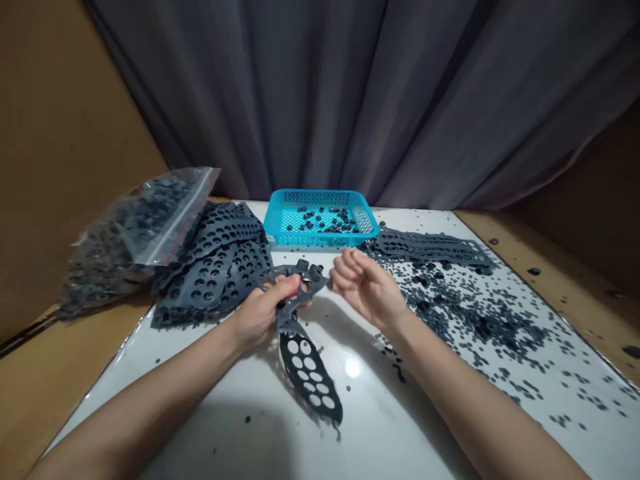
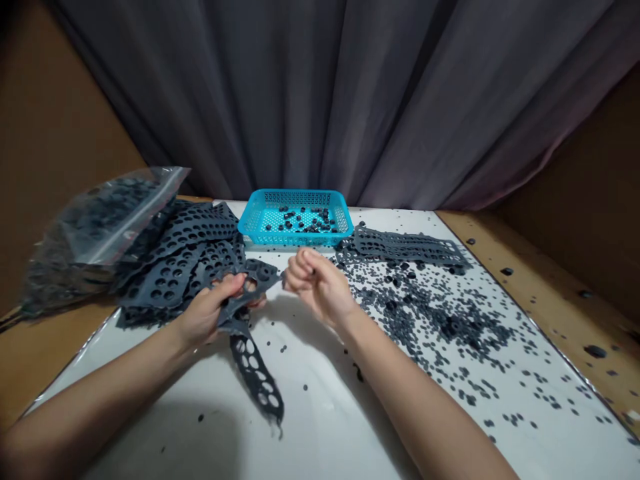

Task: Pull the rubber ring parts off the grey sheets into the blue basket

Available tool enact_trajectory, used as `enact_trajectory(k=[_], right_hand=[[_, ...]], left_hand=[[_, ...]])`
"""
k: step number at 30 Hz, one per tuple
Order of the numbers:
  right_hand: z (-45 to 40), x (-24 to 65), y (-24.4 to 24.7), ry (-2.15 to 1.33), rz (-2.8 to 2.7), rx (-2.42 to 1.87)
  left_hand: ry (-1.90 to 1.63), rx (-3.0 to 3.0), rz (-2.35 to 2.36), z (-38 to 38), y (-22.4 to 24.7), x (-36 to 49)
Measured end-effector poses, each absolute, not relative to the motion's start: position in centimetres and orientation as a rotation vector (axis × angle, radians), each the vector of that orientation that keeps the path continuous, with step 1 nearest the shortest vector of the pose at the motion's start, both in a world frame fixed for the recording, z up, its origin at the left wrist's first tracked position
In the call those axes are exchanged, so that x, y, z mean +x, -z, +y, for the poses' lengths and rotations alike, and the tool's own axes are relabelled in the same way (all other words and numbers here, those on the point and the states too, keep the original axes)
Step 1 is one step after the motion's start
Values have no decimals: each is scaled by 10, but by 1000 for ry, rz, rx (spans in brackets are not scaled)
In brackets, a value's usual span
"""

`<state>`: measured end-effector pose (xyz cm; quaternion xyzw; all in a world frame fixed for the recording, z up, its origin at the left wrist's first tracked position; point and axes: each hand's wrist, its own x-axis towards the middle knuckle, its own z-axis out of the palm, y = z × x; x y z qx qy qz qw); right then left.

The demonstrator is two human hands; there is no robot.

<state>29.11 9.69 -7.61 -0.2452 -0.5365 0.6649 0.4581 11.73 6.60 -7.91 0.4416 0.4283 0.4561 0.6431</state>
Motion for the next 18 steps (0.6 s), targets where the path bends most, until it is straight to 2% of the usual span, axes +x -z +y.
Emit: enact_trajectory(k=[6, 12, 15, 18], right_hand=[[174, 323, 71, -730, -1840, -1157], [260, 317, 75, -507, -2059, -1421], [250, 307, 62, -391, -2095, -1458], [201, 298, 40, -382, -2165, -1198]], left_hand=[[-994, 1361, 970, 69, 77, 107], [-827, 1810, 1107, 71, 70, 106], [-798, 1953, 1181, 73, 68, 106], [-740, 2109, 1221, 77, 64, 103]])
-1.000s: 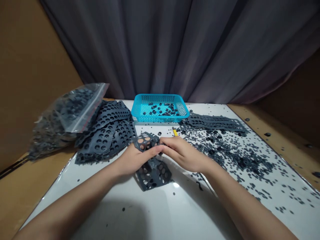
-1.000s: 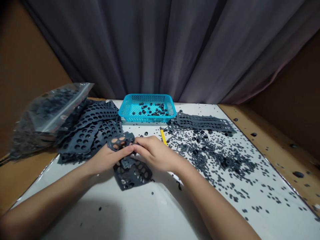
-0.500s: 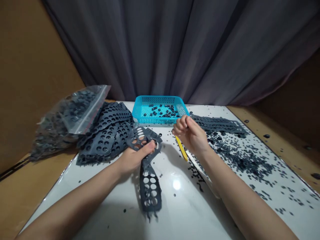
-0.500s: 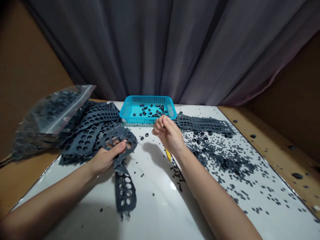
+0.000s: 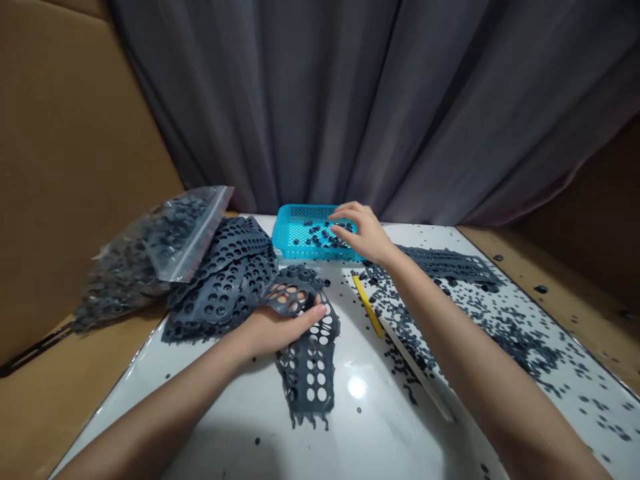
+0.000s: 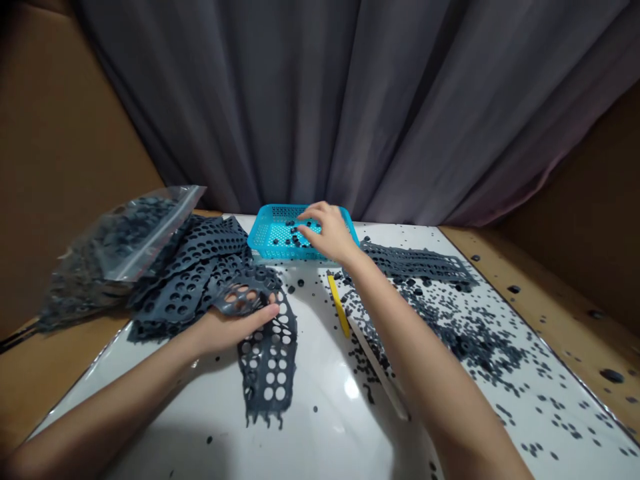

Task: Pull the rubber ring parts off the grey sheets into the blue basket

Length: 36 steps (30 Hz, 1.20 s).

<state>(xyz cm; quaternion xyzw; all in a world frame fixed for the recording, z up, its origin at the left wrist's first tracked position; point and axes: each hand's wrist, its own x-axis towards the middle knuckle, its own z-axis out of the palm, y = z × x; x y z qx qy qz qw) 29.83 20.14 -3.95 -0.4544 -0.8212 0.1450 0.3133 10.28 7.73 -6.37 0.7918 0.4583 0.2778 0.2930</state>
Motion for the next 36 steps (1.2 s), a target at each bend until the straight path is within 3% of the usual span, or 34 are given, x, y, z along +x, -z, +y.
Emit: enact_trajectory(k=[3, 11, 16, 20, 26, 36], right_hand=[[143, 291, 21, -621, -2430, -789], [85, 286, 14, -337, -2650, -929], [80, 287, 15, -371, -2665, -892], [79, 285, 19, -411, -2582, -905], [80, 281, 24, -348, -2481, -1038], [75, 275, 31, -921, -2293, -862]], left_hand=[[-726, 2318, 1233, 81, 59, 98], [-729, 2811, 844, 74, 43, 87], [-577, 2549, 881, 69, 31, 80], [-768, 2313, 1131, 71, 24, 81], [-877, 2200, 1038, 70, 27, 86], [-954, 1611, 1018, 65, 39, 99]])
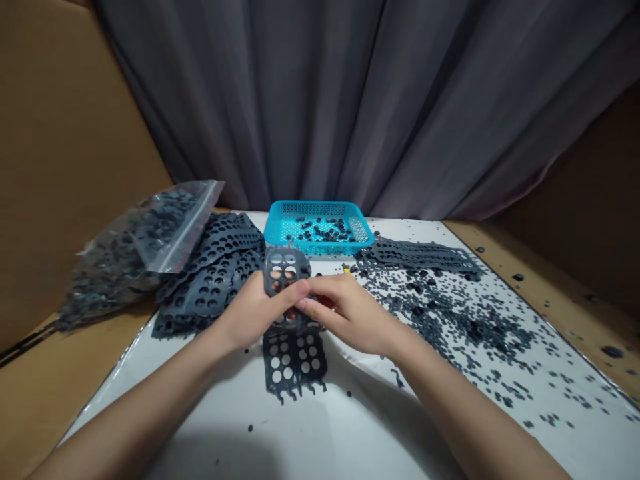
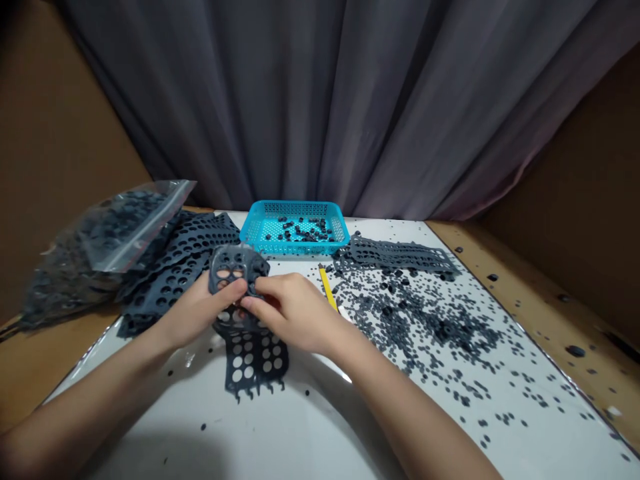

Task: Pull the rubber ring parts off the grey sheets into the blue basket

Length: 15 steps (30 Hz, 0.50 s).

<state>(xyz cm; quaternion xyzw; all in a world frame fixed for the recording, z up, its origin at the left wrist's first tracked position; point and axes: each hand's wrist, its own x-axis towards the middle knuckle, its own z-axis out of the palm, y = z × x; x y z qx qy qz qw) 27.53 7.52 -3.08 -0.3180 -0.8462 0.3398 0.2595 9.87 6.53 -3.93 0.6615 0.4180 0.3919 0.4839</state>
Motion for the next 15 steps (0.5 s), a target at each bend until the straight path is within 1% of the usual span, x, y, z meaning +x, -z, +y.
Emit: enact_trajectory(k=[3, 5, 7, 10, 15], right_hand=[[76, 270, 40, -1293, -2070, -696], [78, 263, 47, -1526, -1716, -612], [79, 256, 54, -1666, -1346, -573], [77, 245, 60, -1752, -1013, -581], [81, 243, 59, -1694, -841, -627]], left_hand=[[-946, 1433, 1033, 65, 43, 106], [-1082, 1231, 1038, 66, 46, 114], [-1244, 975, 1062, 66, 49, 122], [-1328, 701, 1081, 67, 52, 134], [-1324, 533, 1100, 67, 54, 138]])
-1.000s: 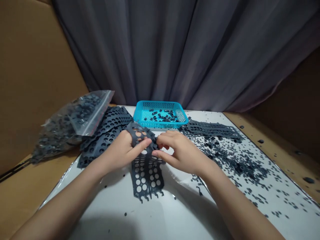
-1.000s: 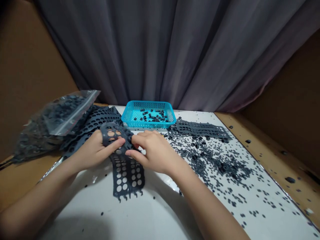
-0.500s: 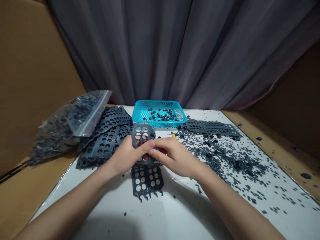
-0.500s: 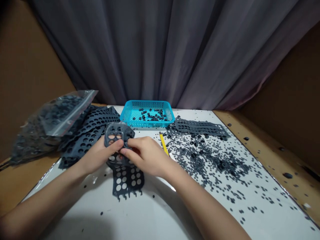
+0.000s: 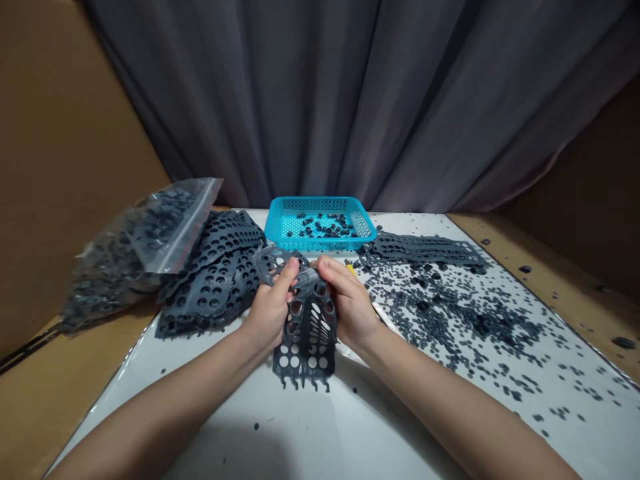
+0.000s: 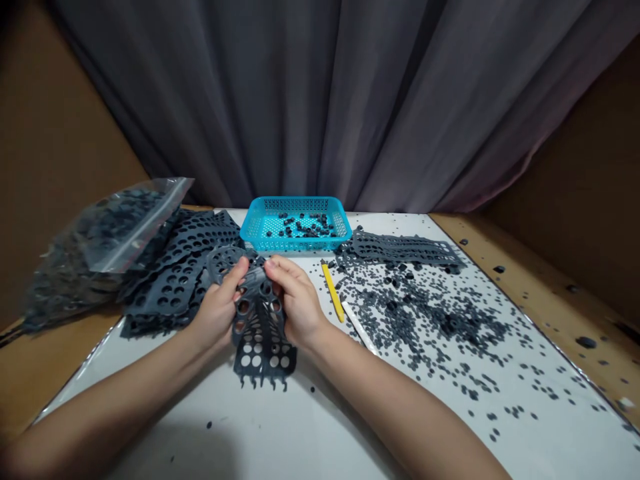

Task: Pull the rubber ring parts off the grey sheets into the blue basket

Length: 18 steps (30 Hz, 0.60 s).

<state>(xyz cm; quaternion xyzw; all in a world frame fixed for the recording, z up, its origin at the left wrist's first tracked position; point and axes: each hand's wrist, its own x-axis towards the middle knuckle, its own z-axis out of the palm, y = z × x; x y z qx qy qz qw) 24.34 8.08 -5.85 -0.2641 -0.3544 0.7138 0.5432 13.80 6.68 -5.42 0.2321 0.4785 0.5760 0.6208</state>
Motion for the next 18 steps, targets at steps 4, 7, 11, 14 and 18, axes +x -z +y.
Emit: enact_trajectory(k=[4, 7, 11, 14, 18], right_hand=[[98, 258, 53, -1477, -892, -531], [106, 271, 50, -1163, -1235, -556], [101, 282, 40, -816, -1906, -657], [95, 289, 32, -524, -2247, -695], [95, 293, 29, -227, -2409, -780]], left_hand=[[-1385, 540, 1199, 66, 56, 131], [-1424, 708, 1188, 66, 59, 127], [-1469, 1012, 1094, 68, 62, 122], [-1495, 1274, 1074, 69, 63, 118], [-1468, 1407, 1056, 69, 67, 114]])
